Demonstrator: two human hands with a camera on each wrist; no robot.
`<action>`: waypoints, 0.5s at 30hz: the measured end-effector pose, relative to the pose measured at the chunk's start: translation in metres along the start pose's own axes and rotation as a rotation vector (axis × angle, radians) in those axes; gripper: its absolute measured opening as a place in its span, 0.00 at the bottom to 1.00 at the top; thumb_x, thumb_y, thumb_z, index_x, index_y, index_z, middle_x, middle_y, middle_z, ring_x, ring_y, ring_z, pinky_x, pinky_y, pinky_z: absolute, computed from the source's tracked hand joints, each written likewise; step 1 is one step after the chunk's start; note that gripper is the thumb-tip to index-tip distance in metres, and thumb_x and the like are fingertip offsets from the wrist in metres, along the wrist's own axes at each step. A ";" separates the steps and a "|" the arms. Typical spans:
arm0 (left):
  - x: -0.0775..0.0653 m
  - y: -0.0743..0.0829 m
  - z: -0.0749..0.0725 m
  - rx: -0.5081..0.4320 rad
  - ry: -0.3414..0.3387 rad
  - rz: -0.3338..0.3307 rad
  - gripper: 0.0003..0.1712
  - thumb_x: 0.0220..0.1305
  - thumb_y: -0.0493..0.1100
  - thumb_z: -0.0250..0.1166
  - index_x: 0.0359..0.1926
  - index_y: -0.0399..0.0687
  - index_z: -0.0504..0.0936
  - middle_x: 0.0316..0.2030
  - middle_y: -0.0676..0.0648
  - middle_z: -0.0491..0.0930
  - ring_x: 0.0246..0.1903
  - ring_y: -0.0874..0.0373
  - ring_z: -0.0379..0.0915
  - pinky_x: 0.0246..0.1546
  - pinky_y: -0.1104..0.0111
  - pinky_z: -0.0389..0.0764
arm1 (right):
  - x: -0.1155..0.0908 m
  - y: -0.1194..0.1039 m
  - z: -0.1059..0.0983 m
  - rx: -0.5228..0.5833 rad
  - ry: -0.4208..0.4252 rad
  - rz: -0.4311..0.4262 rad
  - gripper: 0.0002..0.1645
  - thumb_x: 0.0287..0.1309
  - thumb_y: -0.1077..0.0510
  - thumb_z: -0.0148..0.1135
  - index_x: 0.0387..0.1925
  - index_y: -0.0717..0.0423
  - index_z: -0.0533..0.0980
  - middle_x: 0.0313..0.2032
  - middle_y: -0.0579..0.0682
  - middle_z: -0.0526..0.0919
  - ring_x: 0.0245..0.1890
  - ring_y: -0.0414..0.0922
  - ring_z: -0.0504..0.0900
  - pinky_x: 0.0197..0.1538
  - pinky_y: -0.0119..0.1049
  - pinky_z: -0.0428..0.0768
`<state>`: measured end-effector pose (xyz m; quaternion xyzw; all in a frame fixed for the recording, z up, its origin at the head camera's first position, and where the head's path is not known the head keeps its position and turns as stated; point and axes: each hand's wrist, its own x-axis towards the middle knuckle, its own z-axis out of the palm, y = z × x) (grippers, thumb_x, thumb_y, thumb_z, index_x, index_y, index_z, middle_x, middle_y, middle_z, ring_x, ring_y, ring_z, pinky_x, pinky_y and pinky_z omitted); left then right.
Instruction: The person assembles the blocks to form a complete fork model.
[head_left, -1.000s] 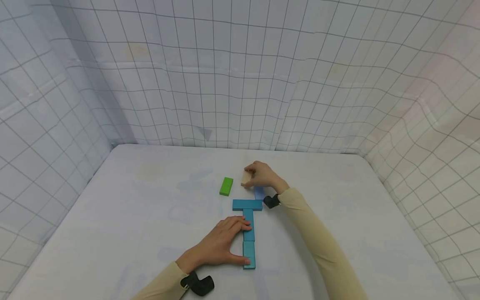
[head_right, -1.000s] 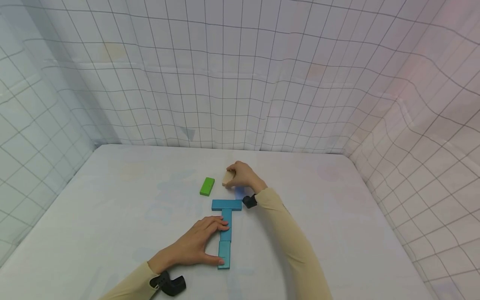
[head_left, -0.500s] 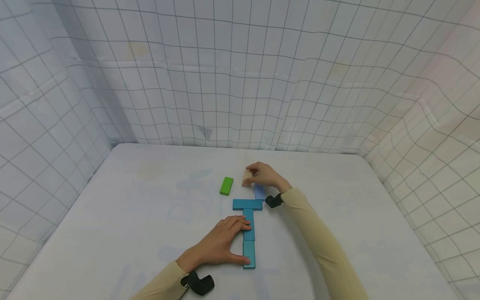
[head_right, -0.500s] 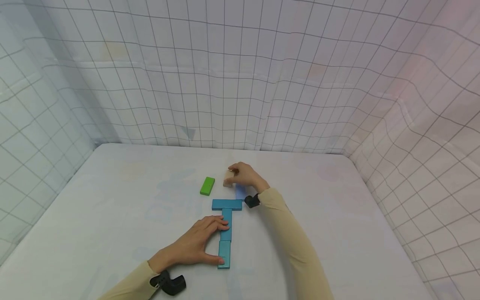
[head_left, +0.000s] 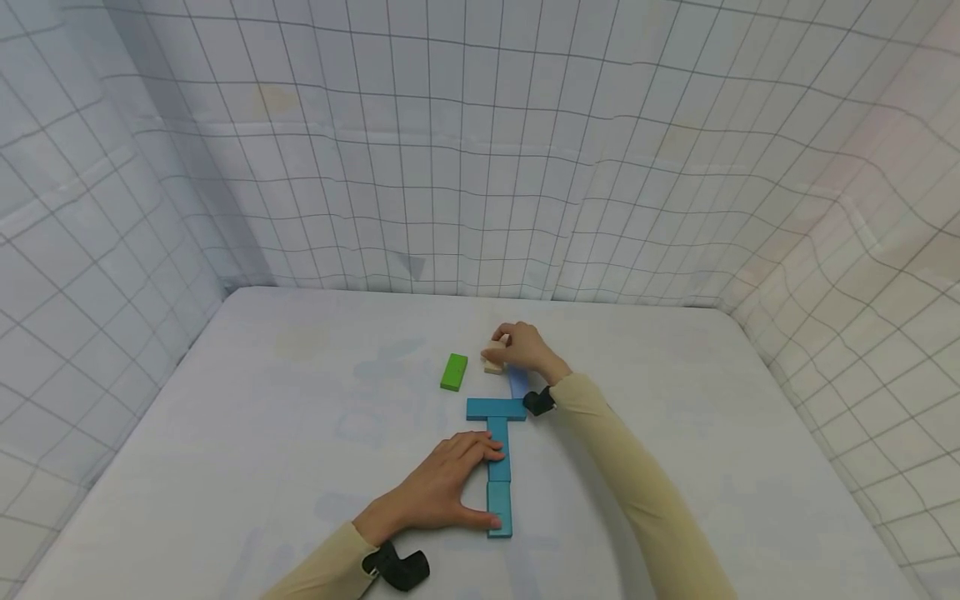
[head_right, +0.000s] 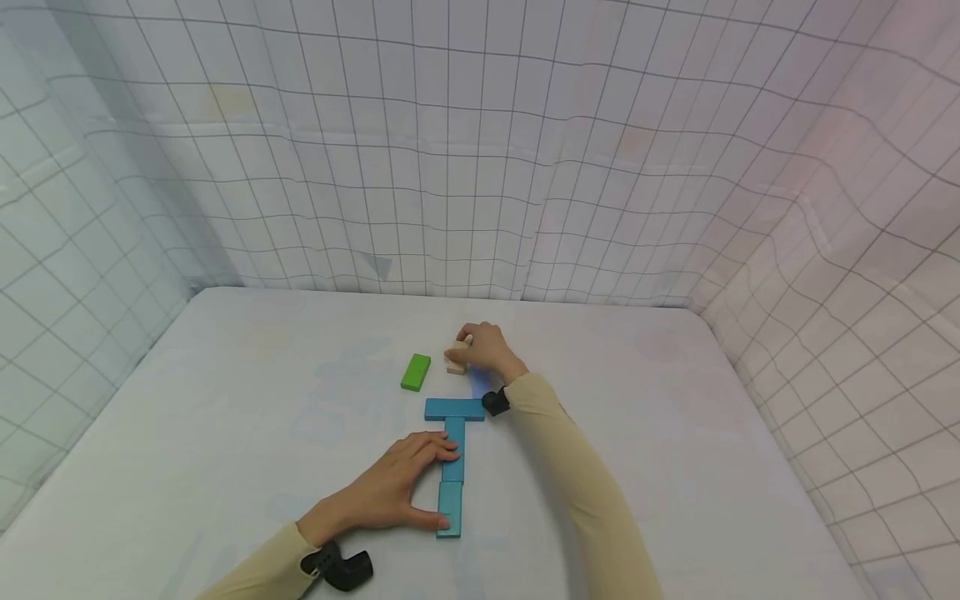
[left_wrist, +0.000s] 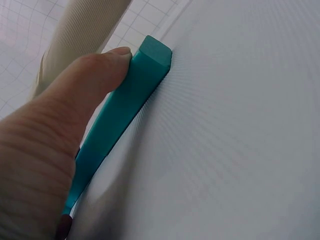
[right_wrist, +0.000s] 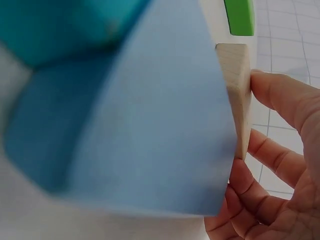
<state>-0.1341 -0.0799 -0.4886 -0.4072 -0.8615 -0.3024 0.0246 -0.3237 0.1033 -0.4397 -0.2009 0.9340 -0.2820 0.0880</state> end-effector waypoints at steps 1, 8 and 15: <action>0.000 0.000 0.000 0.001 0.000 -0.001 0.43 0.51 0.73 0.62 0.60 0.54 0.68 0.64 0.54 0.62 0.66 0.58 0.50 0.62 0.55 0.59 | 0.000 0.000 0.000 0.004 -0.001 0.007 0.19 0.56 0.48 0.67 0.42 0.57 0.78 0.30 0.51 0.75 0.28 0.44 0.70 0.29 0.33 0.68; 0.000 0.000 0.000 0.002 -0.001 0.001 0.43 0.51 0.73 0.62 0.61 0.54 0.68 0.64 0.54 0.61 0.66 0.58 0.50 0.61 0.54 0.60 | -0.001 0.001 -0.001 0.040 -0.014 0.033 0.18 0.54 0.48 0.68 0.41 0.55 0.78 0.29 0.50 0.76 0.28 0.44 0.70 0.28 0.33 0.67; 0.000 -0.001 0.000 0.002 0.001 0.003 0.43 0.51 0.73 0.62 0.61 0.54 0.68 0.64 0.54 0.62 0.66 0.58 0.50 0.62 0.54 0.59 | -0.004 0.007 0.000 0.061 -0.018 0.019 0.21 0.54 0.47 0.68 0.44 0.55 0.79 0.29 0.49 0.76 0.29 0.43 0.69 0.29 0.32 0.66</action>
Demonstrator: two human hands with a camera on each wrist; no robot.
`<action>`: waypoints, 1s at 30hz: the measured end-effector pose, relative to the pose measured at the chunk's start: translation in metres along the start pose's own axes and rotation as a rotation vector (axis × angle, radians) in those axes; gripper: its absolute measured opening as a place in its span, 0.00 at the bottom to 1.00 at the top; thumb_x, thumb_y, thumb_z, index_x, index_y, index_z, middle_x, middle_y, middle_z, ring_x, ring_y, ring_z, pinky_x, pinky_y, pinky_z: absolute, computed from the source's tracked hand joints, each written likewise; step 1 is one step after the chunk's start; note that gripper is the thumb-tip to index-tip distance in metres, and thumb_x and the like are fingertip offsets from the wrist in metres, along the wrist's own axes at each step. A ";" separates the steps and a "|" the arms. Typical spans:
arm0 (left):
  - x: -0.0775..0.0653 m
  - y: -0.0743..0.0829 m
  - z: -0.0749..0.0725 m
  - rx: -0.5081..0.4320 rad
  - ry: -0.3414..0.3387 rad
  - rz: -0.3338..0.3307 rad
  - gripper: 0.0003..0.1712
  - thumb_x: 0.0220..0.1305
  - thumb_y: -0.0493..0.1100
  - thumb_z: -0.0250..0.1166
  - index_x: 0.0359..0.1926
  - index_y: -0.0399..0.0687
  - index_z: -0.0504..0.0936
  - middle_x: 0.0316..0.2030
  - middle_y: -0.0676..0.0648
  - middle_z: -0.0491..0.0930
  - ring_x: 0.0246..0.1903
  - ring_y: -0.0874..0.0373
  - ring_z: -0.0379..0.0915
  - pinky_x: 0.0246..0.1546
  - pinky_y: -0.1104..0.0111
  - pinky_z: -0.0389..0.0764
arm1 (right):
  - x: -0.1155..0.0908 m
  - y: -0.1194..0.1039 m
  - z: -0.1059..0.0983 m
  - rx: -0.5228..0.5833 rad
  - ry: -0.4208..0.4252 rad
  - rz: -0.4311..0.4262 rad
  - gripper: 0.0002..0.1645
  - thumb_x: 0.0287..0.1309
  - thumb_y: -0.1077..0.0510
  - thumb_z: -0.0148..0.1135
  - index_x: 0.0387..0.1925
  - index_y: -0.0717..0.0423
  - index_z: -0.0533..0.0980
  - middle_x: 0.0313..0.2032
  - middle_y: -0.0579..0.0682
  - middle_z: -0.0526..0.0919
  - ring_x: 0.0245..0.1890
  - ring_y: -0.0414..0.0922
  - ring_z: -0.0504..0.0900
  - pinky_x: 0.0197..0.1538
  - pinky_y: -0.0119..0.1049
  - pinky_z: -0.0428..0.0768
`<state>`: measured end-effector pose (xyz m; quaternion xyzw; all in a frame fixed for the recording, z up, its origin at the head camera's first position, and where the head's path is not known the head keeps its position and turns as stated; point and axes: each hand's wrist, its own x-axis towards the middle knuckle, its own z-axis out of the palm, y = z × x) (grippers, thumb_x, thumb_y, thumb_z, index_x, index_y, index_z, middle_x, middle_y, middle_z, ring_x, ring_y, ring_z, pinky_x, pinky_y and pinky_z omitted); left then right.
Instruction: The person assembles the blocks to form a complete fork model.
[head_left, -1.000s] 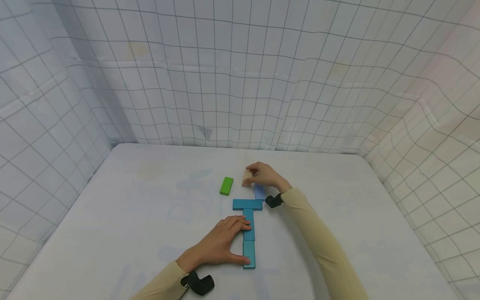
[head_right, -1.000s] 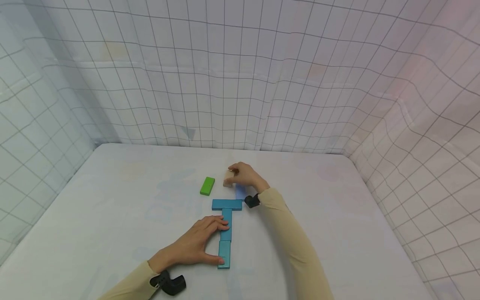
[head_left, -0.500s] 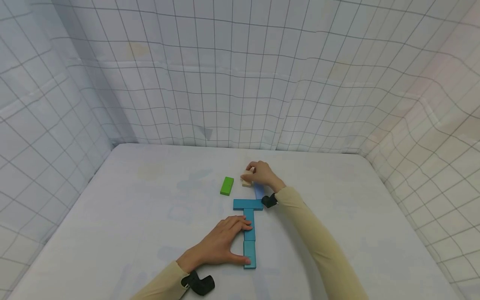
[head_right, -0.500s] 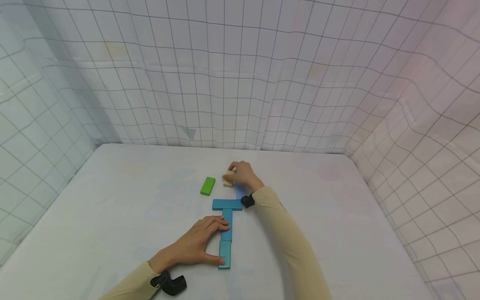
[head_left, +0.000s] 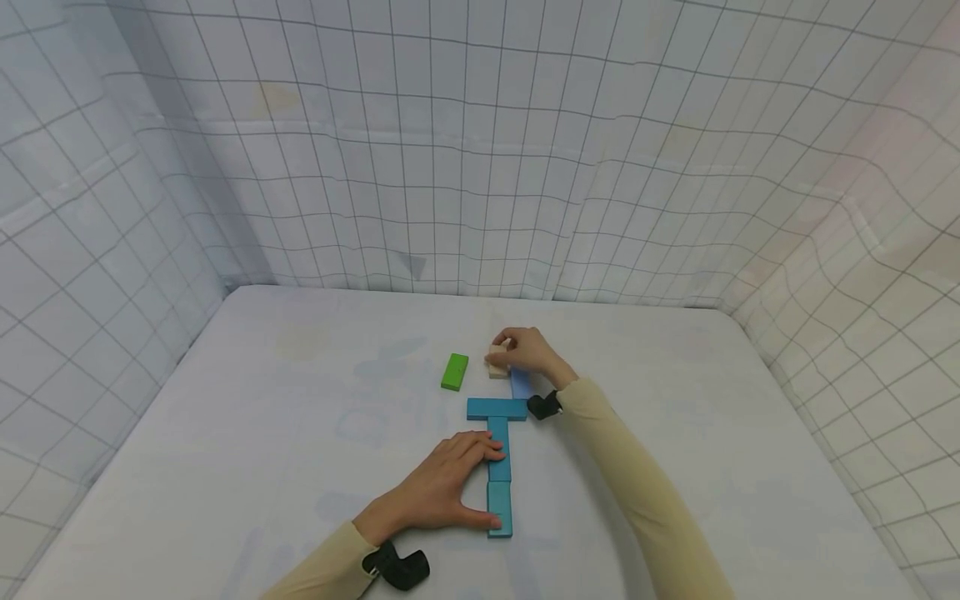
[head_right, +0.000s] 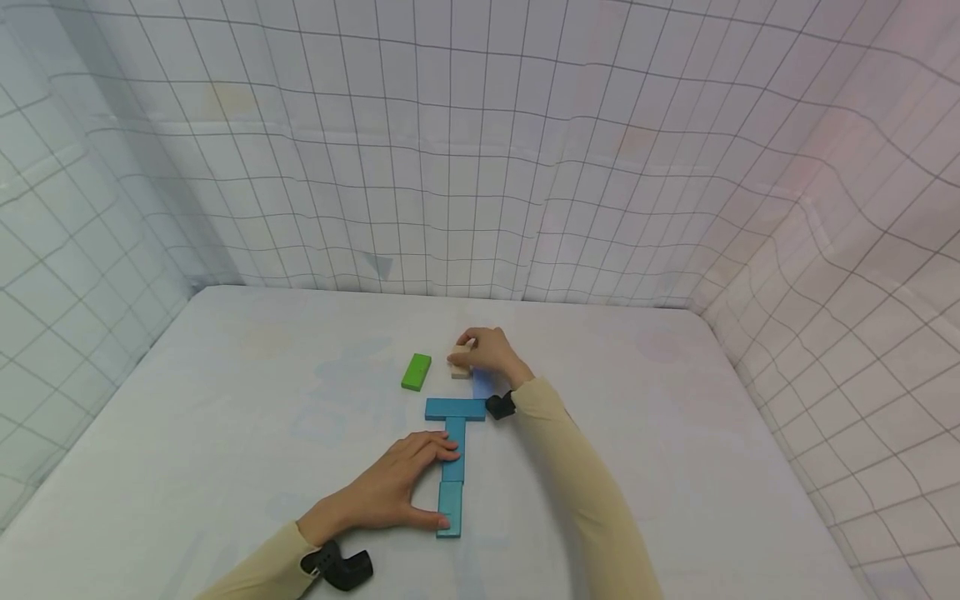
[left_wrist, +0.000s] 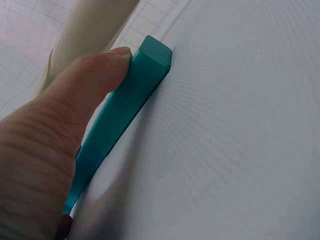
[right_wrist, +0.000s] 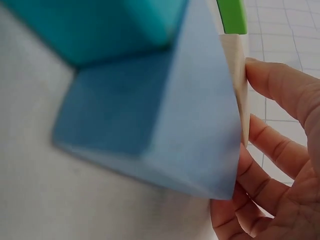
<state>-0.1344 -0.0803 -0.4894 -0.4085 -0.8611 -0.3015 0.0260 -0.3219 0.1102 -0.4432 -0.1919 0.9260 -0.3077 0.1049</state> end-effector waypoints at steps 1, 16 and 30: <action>0.000 0.000 0.000 0.000 -0.001 0.000 0.43 0.51 0.73 0.62 0.61 0.54 0.68 0.64 0.54 0.62 0.66 0.58 0.50 0.62 0.54 0.59 | -0.001 0.001 0.000 0.007 0.002 -0.006 0.21 0.54 0.47 0.68 0.44 0.56 0.79 0.29 0.49 0.76 0.28 0.43 0.69 0.29 0.32 0.66; 0.000 0.000 0.000 0.006 0.002 0.005 0.43 0.51 0.73 0.62 0.61 0.54 0.68 0.64 0.54 0.61 0.66 0.58 0.51 0.62 0.54 0.60 | -0.008 0.007 -0.001 0.039 -0.010 -0.036 0.20 0.53 0.48 0.70 0.45 0.55 0.81 0.28 0.48 0.77 0.27 0.42 0.70 0.30 0.32 0.68; 0.000 0.000 0.000 0.009 0.009 0.014 0.43 0.51 0.73 0.62 0.61 0.53 0.68 0.64 0.53 0.61 0.66 0.57 0.51 0.61 0.55 0.60 | -0.010 0.020 -0.004 0.143 -0.080 -0.073 0.24 0.49 0.52 0.73 0.47 0.57 0.79 0.30 0.45 0.77 0.32 0.41 0.72 0.38 0.33 0.70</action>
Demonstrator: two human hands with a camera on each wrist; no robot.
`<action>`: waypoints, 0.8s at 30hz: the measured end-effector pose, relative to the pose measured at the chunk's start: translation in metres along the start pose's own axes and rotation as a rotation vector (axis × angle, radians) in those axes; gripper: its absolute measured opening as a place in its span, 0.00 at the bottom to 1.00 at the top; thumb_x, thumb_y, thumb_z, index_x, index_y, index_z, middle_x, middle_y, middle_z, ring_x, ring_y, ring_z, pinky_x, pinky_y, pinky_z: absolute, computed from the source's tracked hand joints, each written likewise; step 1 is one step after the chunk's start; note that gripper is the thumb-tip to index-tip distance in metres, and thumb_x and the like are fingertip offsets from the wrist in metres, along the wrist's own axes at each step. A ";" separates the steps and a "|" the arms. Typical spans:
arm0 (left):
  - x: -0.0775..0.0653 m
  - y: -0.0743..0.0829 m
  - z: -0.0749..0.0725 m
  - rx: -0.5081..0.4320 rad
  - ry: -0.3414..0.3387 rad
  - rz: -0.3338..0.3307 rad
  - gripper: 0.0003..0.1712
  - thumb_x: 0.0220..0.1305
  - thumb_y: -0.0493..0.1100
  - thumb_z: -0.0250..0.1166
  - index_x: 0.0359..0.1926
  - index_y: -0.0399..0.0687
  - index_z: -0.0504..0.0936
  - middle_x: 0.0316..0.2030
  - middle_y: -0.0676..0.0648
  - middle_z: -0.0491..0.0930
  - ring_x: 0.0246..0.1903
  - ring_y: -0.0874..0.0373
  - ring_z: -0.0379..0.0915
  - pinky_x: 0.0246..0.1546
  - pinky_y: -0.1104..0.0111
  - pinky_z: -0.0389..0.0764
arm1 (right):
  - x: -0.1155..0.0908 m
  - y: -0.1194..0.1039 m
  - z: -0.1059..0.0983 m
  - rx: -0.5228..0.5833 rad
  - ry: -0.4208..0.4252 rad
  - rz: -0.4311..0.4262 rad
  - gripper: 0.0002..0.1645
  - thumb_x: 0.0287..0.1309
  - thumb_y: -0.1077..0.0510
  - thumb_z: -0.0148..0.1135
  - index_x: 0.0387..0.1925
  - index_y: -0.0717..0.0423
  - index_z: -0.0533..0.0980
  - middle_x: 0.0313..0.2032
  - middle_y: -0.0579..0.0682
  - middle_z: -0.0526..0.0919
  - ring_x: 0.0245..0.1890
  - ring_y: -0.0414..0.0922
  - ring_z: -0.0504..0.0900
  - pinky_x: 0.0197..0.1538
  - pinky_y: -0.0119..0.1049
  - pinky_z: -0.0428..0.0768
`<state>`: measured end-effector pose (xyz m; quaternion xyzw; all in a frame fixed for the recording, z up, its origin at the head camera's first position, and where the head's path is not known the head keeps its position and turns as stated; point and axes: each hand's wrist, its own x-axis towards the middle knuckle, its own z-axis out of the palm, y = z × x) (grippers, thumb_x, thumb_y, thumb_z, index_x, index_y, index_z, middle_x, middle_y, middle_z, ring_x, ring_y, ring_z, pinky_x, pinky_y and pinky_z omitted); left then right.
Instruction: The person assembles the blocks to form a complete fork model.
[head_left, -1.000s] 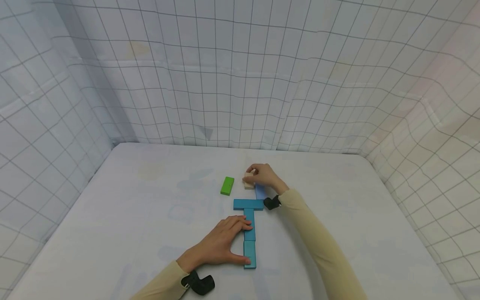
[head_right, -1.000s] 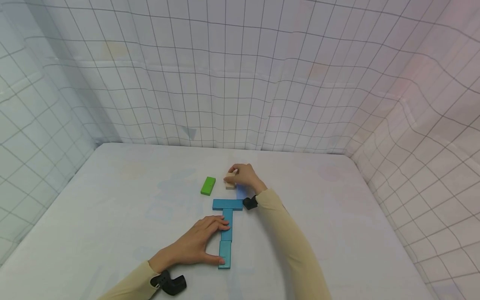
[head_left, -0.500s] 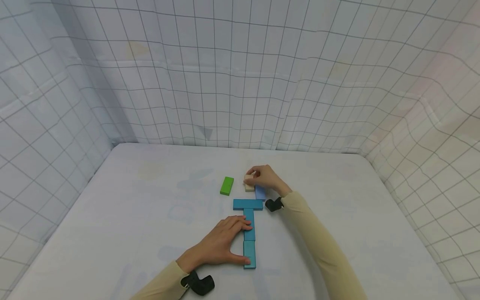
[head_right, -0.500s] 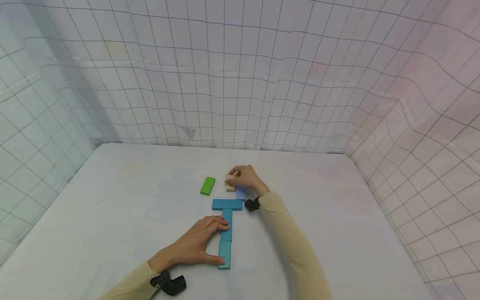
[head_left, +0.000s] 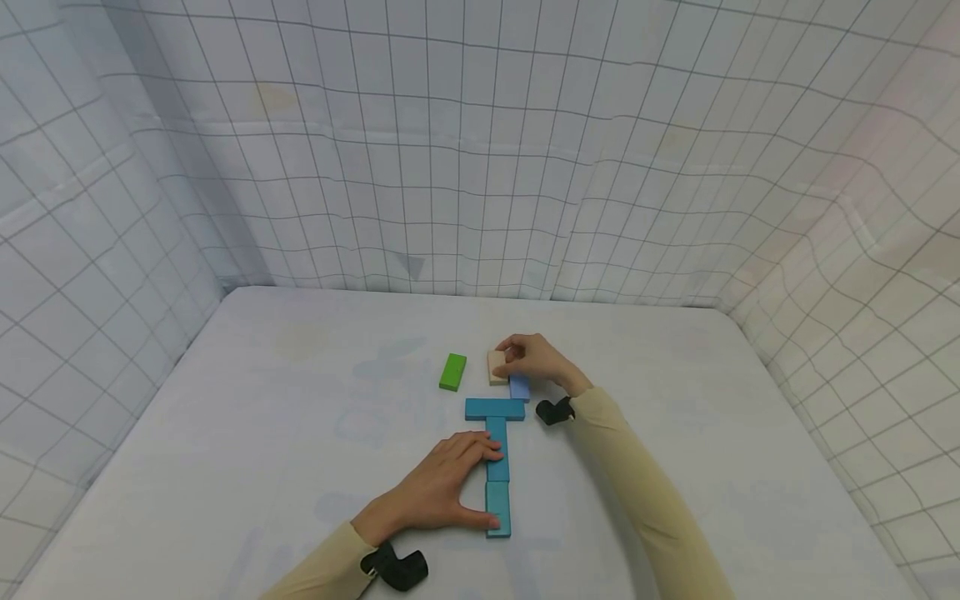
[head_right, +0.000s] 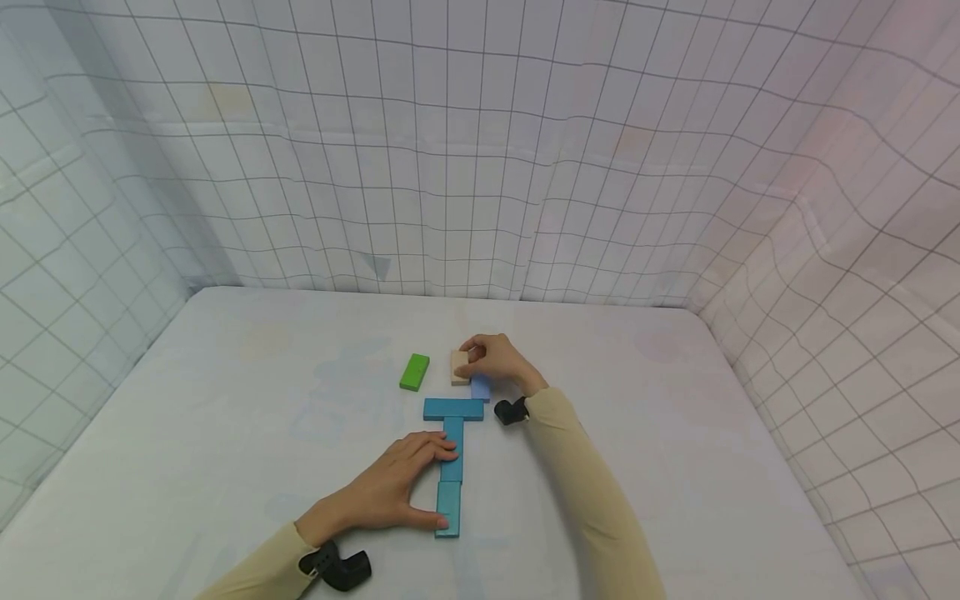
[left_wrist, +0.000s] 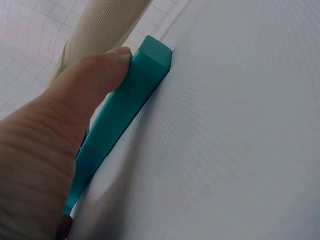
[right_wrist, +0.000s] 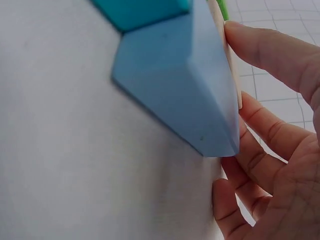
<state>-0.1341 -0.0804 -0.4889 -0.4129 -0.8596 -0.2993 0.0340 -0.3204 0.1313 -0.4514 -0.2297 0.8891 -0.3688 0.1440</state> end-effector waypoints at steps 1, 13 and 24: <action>0.000 0.000 0.000 0.001 0.000 0.000 0.43 0.51 0.73 0.62 0.61 0.53 0.68 0.64 0.53 0.61 0.66 0.58 0.51 0.61 0.55 0.60 | 0.000 0.000 0.000 0.002 -0.006 -0.003 0.24 0.49 0.52 0.73 0.47 0.57 0.78 0.30 0.45 0.77 0.32 0.41 0.72 0.38 0.33 0.70; 0.000 0.000 0.000 -0.007 -0.010 -0.011 0.43 0.51 0.73 0.62 0.61 0.54 0.67 0.64 0.54 0.61 0.66 0.58 0.50 0.62 0.55 0.59 | -0.004 -0.003 0.002 -0.013 0.009 -0.021 0.23 0.48 0.52 0.74 0.45 0.59 0.79 0.40 0.48 0.78 0.42 0.44 0.71 0.49 0.37 0.69; 0.001 -0.001 0.000 0.000 -0.021 -0.028 0.44 0.51 0.74 0.61 0.61 0.55 0.68 0.64 0.54 0.61 0.66 0.59 0.50 0.61 0.54 0.60 | -0.005 0.002 0.003 -0.015 0.029 -0.046 0.21 0.46 0.51 0.75 0.41 0.56 0.80 0.40 0.46 0.79 0.44 0.44 0.71 0.52 0.40 0.69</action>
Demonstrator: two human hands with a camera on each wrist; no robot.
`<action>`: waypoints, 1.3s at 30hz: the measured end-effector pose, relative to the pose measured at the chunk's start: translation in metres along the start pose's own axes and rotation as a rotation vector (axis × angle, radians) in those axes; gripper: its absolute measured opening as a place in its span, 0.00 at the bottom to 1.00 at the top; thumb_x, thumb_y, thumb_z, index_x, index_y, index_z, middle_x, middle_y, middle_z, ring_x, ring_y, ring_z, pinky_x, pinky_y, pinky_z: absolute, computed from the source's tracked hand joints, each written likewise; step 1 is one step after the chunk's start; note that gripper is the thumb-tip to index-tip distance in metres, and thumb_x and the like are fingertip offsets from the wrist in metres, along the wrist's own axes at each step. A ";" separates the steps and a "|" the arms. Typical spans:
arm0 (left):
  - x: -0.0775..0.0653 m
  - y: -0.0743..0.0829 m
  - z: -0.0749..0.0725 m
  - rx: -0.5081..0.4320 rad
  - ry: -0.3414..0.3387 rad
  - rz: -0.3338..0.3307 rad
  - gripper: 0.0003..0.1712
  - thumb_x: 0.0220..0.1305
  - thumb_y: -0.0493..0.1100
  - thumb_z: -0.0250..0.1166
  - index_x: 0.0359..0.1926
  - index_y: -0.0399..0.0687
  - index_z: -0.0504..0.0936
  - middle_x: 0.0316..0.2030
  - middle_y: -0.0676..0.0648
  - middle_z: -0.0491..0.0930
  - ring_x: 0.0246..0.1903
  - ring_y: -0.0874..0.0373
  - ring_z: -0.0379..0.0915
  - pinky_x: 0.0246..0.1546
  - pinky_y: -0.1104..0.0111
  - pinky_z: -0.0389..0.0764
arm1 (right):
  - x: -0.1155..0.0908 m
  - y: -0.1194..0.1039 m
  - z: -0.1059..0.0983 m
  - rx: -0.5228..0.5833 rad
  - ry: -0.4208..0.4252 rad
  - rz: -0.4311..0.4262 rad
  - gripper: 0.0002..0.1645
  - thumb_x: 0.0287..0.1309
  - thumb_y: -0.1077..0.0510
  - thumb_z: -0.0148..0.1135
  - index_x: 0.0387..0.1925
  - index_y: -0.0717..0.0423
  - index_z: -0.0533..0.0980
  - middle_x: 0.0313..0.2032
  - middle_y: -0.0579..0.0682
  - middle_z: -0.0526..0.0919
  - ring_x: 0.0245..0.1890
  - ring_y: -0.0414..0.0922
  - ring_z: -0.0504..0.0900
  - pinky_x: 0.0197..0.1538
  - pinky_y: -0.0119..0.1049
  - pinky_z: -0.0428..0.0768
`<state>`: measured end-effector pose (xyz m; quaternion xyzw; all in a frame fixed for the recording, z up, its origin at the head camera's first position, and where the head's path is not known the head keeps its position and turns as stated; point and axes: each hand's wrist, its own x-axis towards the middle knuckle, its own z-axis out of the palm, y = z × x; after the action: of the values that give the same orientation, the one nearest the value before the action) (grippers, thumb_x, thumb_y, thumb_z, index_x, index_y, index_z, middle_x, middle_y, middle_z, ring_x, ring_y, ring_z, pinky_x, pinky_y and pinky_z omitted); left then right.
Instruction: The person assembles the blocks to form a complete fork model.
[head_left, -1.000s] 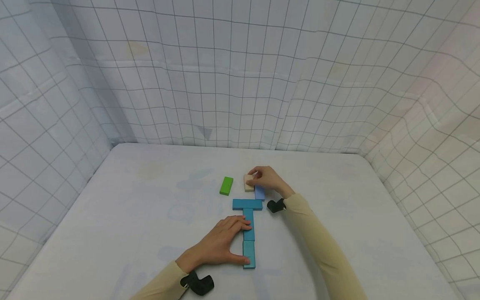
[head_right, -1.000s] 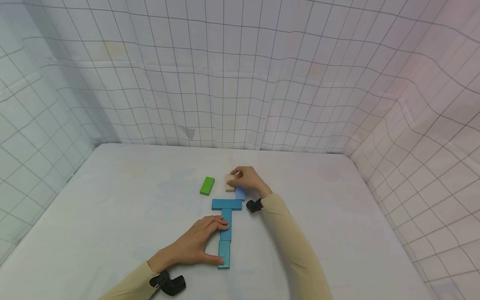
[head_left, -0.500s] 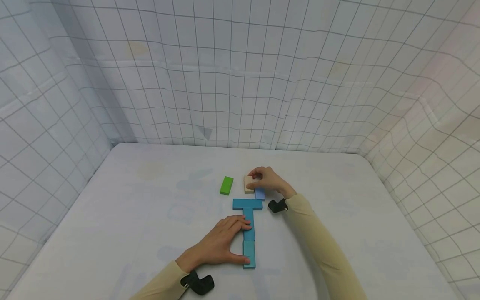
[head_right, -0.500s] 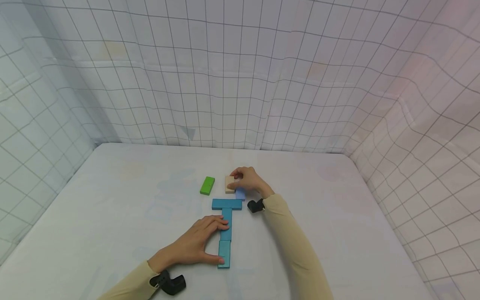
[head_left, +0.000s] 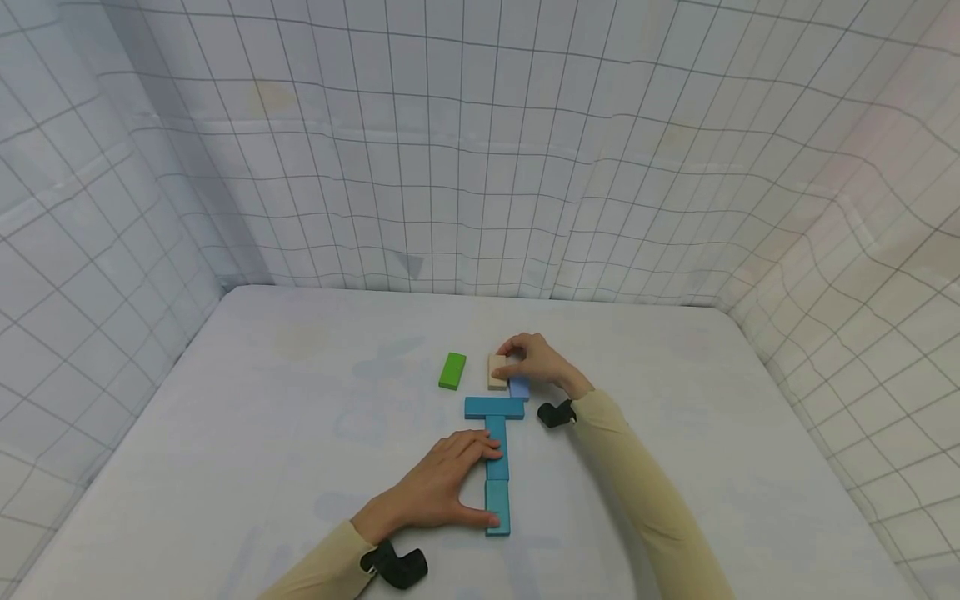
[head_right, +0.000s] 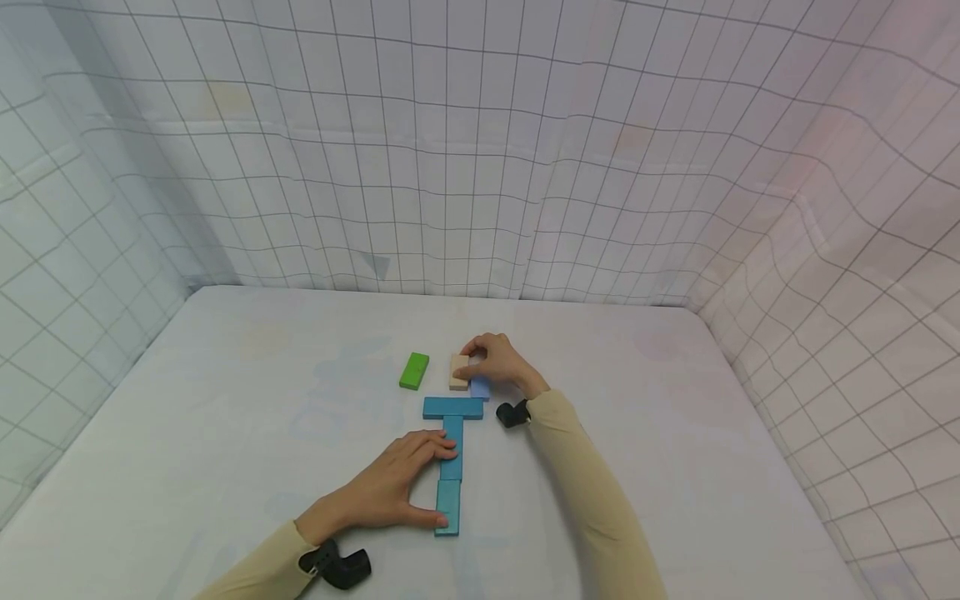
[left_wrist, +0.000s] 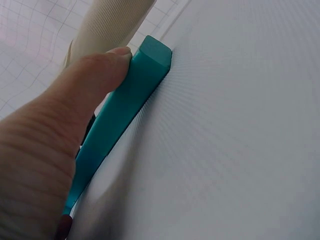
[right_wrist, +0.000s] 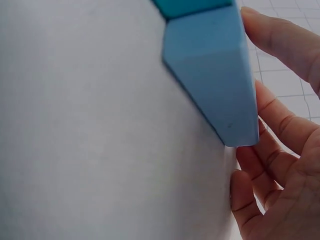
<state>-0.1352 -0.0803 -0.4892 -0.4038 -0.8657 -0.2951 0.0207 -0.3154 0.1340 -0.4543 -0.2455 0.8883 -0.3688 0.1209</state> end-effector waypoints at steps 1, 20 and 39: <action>0.000 0.000 0.000 0.001 0.000 0.000 0.44 0.51 0.74 0.61 0.61 0.55 0.68 0.64 0.54 0.61 0.66 0.59 0.50 0.61 0.54 0.60 | 0.000 0.000 0.000 0.001 0.002 0.002 0.21 0.46 0.51 0.75 0.41 0.56 0.81 0.40 0.46 0.79 0.45 0.44 0.71 0.52 0.40 0.68; 0.002 0.003 -0.001 -0.015 -0.006 -0.007 0.43 0.51 0.74 0.61 0.60 0.54 0.68 0.63 0.53 0.62 0.66 0.58 0.51 0.61 0.54 0.60 | -0.011 -0.002 0.004 -0.019 -0.010 -0.036 0.21 0.48 0.48 0.73 0.43 0.52 0.80 0.44 0.47 0.75 0.54 0.52 0.62 0.59 0.50 0.58; 0.001 0.003 -0.001 -0.011 0.004 -0.004 0.43 0.51 0.73 0.62 0.60 0.55 0.68 0.64 0.54 0.61 0.66 0.59 0.51 0.60 0.54 0.61 | -0.014 -0.001 0.006 -0.034 -0.006 -0.020 0.21 0.47 0.47 0.74 0.42 0.51 0.81 0.46 0.49 0.72 0.52 0.52 0.61 0.54 0.48 0.63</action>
<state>-0.1338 -0.0791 -0.4868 -0.4014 -0.8649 -0.3006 0.0196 -0.3008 0.1372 -0.4571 -0.2575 0.8916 -0.3541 0.1157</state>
